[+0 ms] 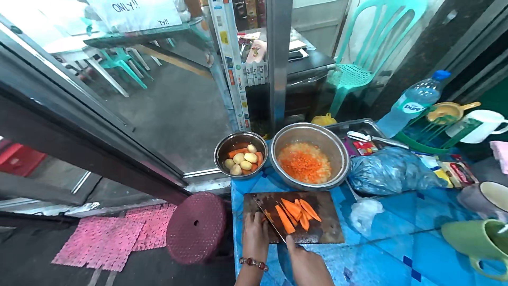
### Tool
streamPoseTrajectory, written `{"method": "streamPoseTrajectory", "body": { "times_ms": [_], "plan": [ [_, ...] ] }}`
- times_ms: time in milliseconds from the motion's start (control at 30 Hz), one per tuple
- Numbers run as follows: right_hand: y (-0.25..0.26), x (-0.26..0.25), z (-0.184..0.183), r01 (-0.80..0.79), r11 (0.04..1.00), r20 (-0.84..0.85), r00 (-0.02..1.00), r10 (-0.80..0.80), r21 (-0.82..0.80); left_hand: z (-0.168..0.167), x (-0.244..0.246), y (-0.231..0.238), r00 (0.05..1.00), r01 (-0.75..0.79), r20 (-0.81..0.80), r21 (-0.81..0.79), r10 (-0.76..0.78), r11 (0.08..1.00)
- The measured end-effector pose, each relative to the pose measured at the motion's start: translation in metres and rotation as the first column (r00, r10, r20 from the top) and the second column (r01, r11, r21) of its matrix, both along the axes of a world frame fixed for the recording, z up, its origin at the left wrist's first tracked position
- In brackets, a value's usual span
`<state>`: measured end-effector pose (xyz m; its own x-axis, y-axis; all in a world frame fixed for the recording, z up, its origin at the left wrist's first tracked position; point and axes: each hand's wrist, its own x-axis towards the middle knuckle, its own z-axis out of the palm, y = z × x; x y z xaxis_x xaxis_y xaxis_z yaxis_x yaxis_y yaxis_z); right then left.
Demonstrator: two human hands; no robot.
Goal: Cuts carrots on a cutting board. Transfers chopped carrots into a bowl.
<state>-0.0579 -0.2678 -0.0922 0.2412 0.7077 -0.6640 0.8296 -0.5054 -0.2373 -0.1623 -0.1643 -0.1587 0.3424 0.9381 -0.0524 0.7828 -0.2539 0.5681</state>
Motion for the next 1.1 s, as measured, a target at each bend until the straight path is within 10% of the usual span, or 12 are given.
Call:
{"method": "streamPoseTrajectory", "body": {
  "times_ms": [1100],
  "plan": [
    [-0.005,0.005,-0.009,0.015,1.0,-0.089,0.996,-0.013,0.022,0.003,-0.006,0.0,0.996,-0.089,0.01,-0.002,0.089,0.996]
  ]
}}
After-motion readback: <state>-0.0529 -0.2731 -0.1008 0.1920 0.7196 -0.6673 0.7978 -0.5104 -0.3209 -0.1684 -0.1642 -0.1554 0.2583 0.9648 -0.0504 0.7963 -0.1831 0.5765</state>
